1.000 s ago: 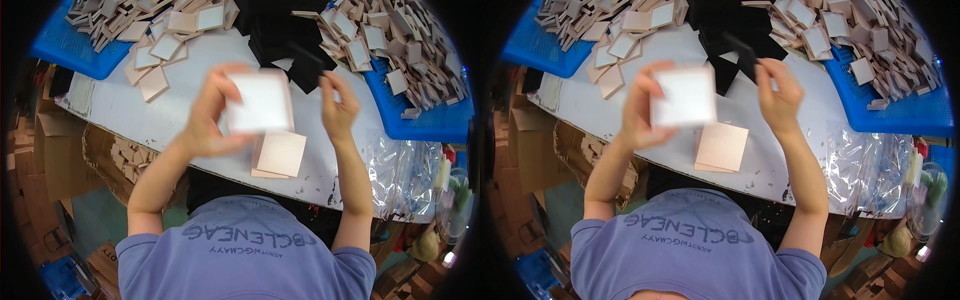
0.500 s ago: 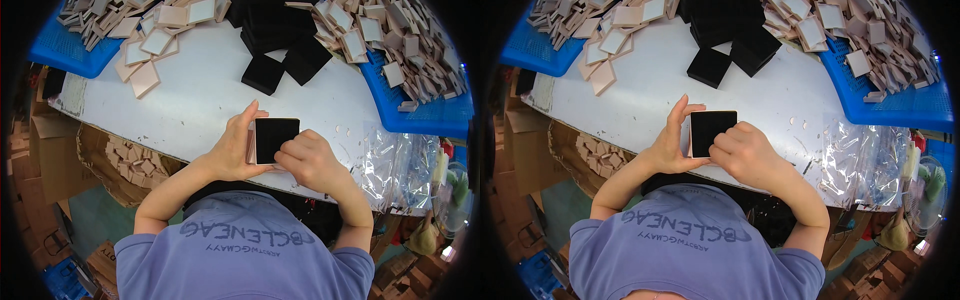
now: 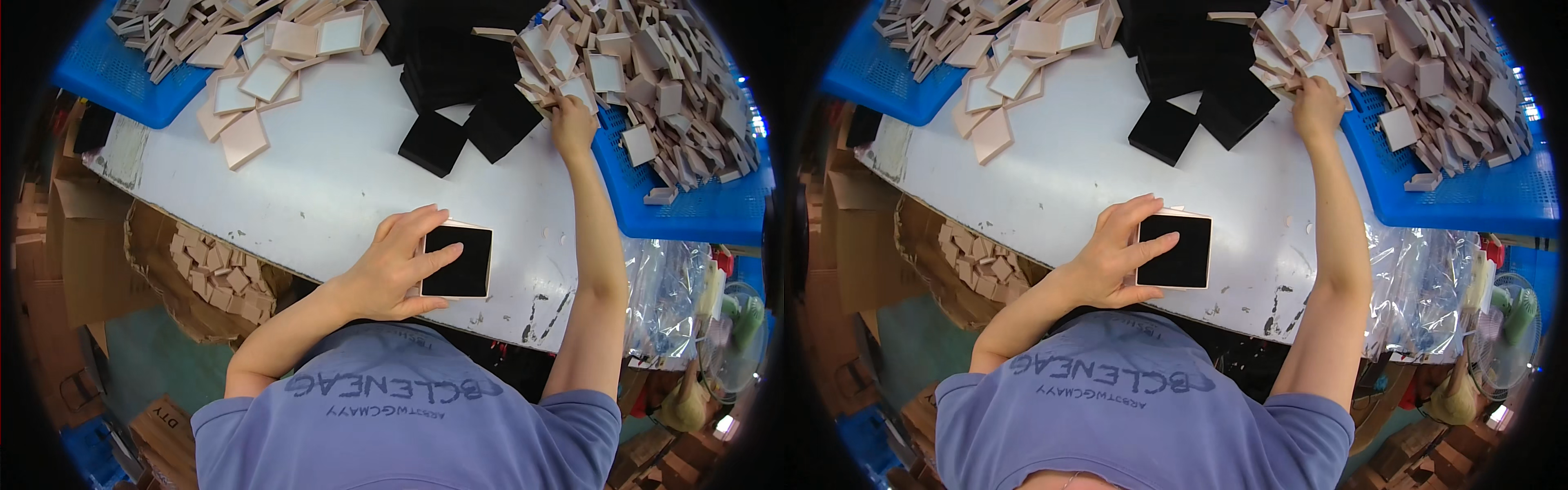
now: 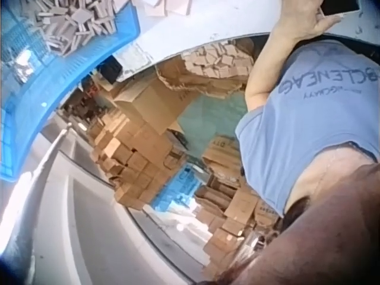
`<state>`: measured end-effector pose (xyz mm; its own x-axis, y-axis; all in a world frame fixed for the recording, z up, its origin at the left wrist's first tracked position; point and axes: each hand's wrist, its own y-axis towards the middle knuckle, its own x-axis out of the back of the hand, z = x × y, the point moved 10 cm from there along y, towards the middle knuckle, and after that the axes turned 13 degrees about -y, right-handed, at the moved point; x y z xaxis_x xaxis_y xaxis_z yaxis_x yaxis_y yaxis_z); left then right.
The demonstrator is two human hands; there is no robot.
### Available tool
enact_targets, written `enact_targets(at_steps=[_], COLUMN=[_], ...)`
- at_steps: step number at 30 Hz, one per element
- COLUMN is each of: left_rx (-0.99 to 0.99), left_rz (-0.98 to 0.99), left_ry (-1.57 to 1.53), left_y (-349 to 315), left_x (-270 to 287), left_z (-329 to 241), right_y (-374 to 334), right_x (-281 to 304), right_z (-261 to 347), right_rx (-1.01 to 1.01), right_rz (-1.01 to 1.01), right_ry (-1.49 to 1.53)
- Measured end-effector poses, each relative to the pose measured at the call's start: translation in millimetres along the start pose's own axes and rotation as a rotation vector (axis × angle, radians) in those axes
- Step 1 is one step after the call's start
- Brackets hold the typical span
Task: Assembling small white jewelry-style boxes by inserting black foam pieces.
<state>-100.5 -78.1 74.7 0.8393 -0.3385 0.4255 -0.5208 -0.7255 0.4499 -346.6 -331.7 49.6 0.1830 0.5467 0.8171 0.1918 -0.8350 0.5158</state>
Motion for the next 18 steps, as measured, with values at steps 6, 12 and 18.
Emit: enact_targets(at_steps=[6,12,18], left_rx=[-0.045,-0.088,-0.126], left_rz=[-0.016,-0.134,-0.178], left_ry=[0.043,-0.12,-0.192], left_y=[-1,-8,-11], left_x=[8,11,11], left_z=[-3,13,11], right_y=[-30,-124,-174], right_x=[97,121,99], right_z=[-27,65,117], right_rx=[-0.333,-0.786,-0.65], right_rz=[-0.278,0.344,0.756], right_ry=[0.884,2.128,1.769])
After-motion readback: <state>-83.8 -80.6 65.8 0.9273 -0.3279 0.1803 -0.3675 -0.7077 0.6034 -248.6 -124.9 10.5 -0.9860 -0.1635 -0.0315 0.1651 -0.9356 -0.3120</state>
